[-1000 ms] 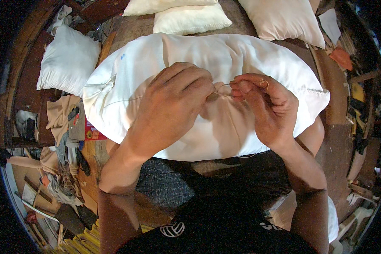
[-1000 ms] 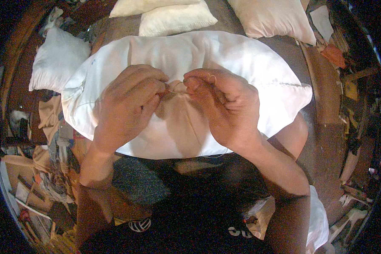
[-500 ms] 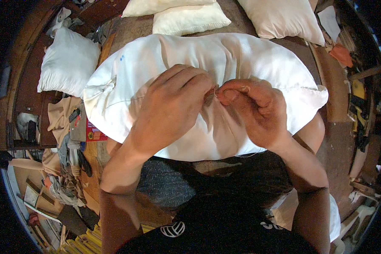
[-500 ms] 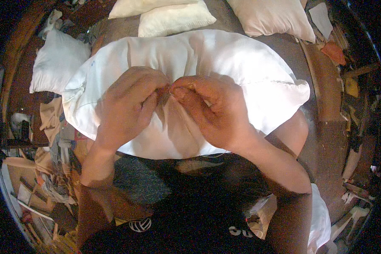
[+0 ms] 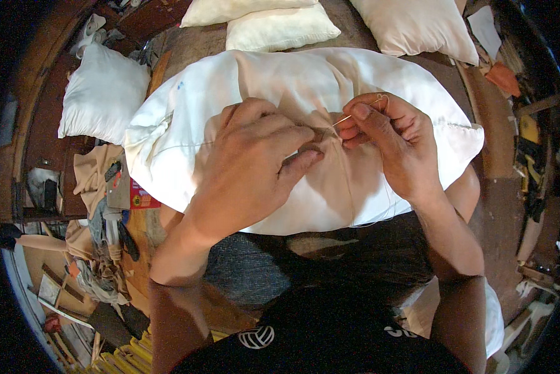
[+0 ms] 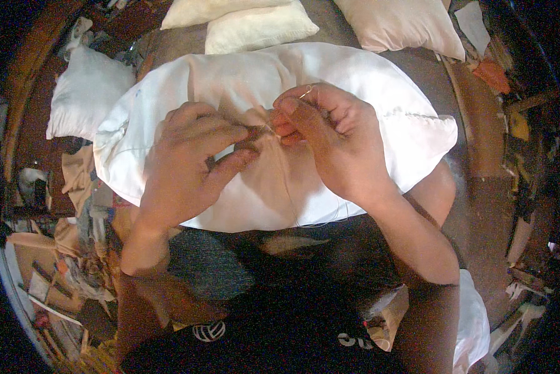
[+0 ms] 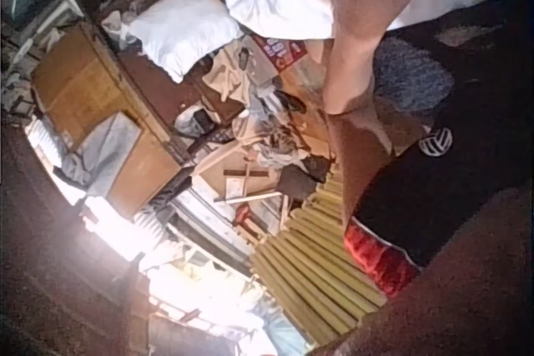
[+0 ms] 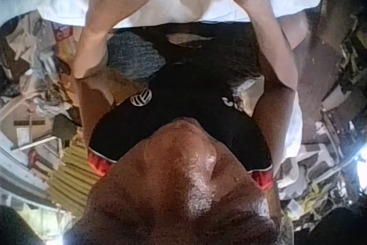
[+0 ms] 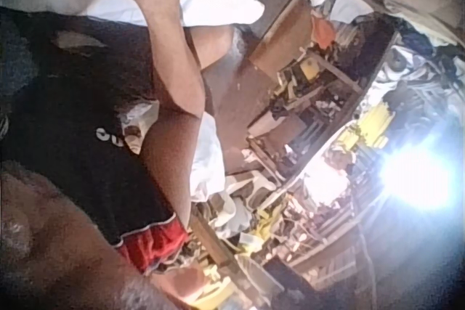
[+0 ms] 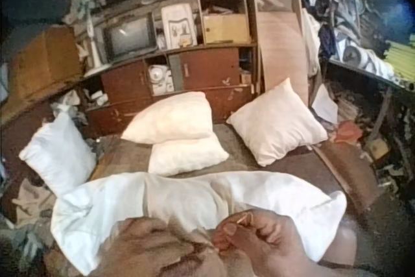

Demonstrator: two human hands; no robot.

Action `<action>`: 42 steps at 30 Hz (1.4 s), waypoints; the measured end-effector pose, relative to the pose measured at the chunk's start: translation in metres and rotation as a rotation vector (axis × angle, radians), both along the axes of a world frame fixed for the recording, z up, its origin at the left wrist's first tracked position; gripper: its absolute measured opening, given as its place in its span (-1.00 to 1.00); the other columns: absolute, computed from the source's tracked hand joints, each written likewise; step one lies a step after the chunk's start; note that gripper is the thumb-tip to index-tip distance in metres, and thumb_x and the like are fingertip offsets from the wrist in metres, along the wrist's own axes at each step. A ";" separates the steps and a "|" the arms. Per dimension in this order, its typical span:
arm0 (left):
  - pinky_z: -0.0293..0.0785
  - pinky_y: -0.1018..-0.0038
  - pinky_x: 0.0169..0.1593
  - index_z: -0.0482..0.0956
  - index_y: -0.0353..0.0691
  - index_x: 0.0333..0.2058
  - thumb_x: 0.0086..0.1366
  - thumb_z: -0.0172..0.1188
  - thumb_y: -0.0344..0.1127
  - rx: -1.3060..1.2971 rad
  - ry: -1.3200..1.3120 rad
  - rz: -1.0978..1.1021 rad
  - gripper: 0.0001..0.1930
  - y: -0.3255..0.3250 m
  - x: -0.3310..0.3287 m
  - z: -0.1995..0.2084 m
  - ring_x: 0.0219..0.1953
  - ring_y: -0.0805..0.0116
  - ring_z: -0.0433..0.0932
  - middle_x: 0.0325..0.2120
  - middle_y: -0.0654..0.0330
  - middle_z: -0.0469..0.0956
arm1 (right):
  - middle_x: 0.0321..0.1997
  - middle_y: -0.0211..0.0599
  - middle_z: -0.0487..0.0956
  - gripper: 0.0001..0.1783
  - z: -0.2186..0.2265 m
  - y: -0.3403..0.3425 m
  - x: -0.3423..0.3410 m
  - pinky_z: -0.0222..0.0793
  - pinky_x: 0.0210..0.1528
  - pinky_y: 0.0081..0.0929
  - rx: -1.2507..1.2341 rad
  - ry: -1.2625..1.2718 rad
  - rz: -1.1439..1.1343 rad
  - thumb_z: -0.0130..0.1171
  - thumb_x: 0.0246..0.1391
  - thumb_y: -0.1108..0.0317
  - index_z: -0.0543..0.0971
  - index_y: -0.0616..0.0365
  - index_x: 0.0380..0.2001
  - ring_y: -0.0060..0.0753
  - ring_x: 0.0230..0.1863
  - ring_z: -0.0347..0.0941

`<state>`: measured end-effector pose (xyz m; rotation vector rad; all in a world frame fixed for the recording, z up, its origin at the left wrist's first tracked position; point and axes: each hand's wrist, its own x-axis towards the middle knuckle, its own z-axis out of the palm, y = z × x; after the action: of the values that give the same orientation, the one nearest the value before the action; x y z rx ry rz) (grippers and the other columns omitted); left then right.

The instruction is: The person hand-sews a white pillow using a needle and thread, working along the seam to close it. The person repeatedly inserts the needle, pulls the thread through, and adjusts the fabric while seated on the floor.

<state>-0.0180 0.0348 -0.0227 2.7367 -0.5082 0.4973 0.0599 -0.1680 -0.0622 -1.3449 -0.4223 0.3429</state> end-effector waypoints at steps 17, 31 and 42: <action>0.38 0.33 -0.24 0.73 -0.23 -0.35 0.06 0.45 -0.34 -0.191 0.158 0.040 -0.82 0.006 0.004 0.009 -0.37 0.18 0.46 -0.55 0.15 0.53 | -0.33 -0.33 0.63 -0.73 0.001 0.001 -0.001 0.50 -0.24 -0.62 0.040 -0.001 0.014 0.08 0.39 0.30 0.60 0.33 -0.17 -0.60 -0.31 0.52; 0.37 0.42 -0.26 0.73 -0.26 -0.33 0.12 0.41 -0.37 -0.210 0.261 0.073 -0.86 0.008 0.004 0.012 -0.36 0.29 0.48 -0.50 0.18 0.63 | -0.37 -0.39 0.61 -0.75 -0.002 0.005 -0.003 0.47 -0.28 -0.66 0.080 -0.002 0.019 0.13 0.36 0.29 0.62 0.31 -0.20 -0.66 -0.35 0.49; 0.34 0.39 -0.28 0.73 -0.21 -0.36 0.13 0.39 -0.38 -0.274 0.221 0.038 -0.91 0.009 0.007 0.010 -0.48 0.29 0.43 -0.59 0.20 0.56 | -0.39 -0.44 0.61 -0.73 0.000 0.002 0.000 0.46 -0.29 -0.65 0.000 -0.096 0.040 0.13 0.36 0.25 0.63 0.28 -0.26 -0.68 -0.37 0.48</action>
<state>-0.0113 0.0435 -0.0130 2.5008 -0.3069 0.2465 0.0599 -0.1657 -0.0622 -1.3580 -0.5300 0.3118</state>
